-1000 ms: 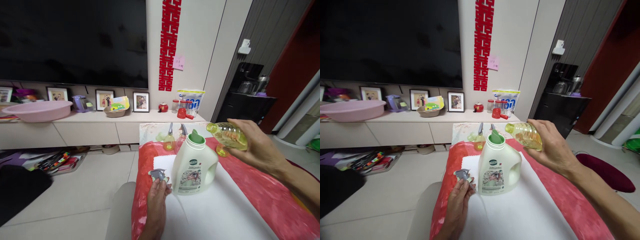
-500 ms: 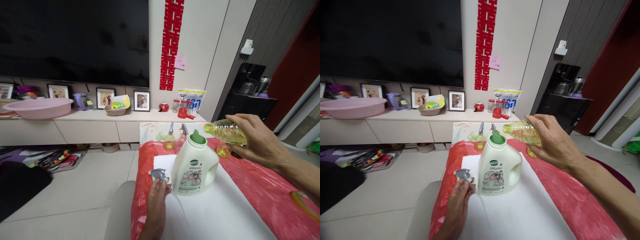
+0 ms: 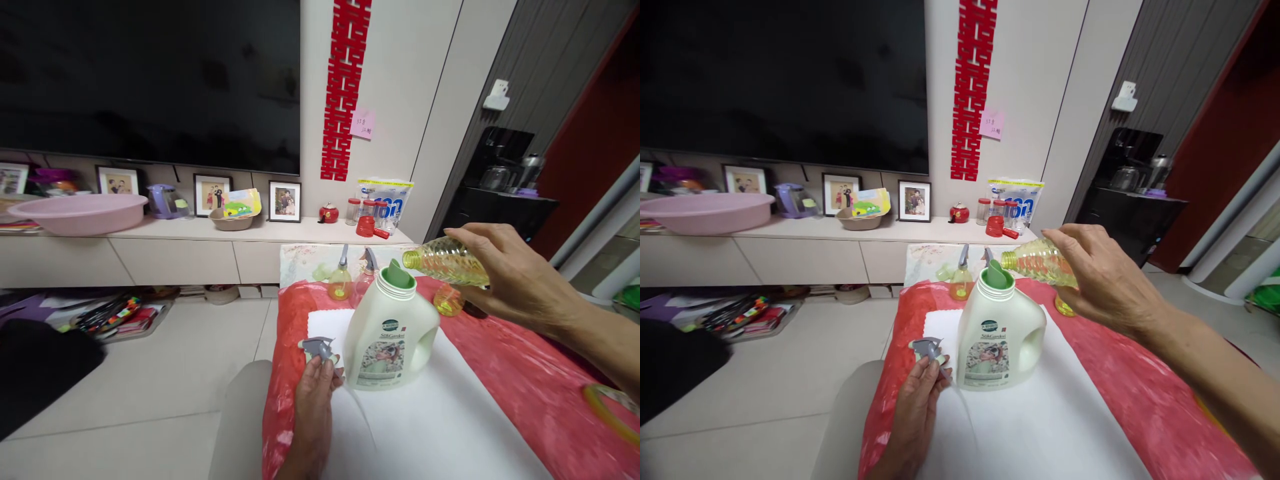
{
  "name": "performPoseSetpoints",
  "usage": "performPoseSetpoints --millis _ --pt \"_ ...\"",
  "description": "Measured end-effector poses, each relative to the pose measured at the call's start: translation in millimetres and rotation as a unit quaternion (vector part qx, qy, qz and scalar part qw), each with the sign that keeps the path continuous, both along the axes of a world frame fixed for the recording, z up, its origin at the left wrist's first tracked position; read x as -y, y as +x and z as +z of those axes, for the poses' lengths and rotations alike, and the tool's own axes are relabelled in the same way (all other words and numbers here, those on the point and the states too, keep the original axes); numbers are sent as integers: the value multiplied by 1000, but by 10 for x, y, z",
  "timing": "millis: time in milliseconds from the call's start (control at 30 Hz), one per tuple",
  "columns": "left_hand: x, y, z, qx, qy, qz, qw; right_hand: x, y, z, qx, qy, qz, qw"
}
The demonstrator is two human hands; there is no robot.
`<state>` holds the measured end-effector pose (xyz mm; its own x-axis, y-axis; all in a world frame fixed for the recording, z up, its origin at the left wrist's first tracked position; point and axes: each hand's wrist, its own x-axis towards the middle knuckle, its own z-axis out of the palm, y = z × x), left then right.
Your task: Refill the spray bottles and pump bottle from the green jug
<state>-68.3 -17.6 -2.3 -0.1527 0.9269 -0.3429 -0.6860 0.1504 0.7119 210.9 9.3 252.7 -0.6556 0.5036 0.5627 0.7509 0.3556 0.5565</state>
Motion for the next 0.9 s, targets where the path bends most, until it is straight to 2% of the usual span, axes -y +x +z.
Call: performPoseSetpoints --millis 167,400,900 --pt "-7 2 30 1 -8 6 1000 -18 11 21 7 -3 -4 1000" --pt "4 4 -10 3 -22 6 1000 -23 -27 80 21 5 9 1000" --pt "9 -5 9 -11 -8 0 1000 -24 -8 163 34 8 -6 999"
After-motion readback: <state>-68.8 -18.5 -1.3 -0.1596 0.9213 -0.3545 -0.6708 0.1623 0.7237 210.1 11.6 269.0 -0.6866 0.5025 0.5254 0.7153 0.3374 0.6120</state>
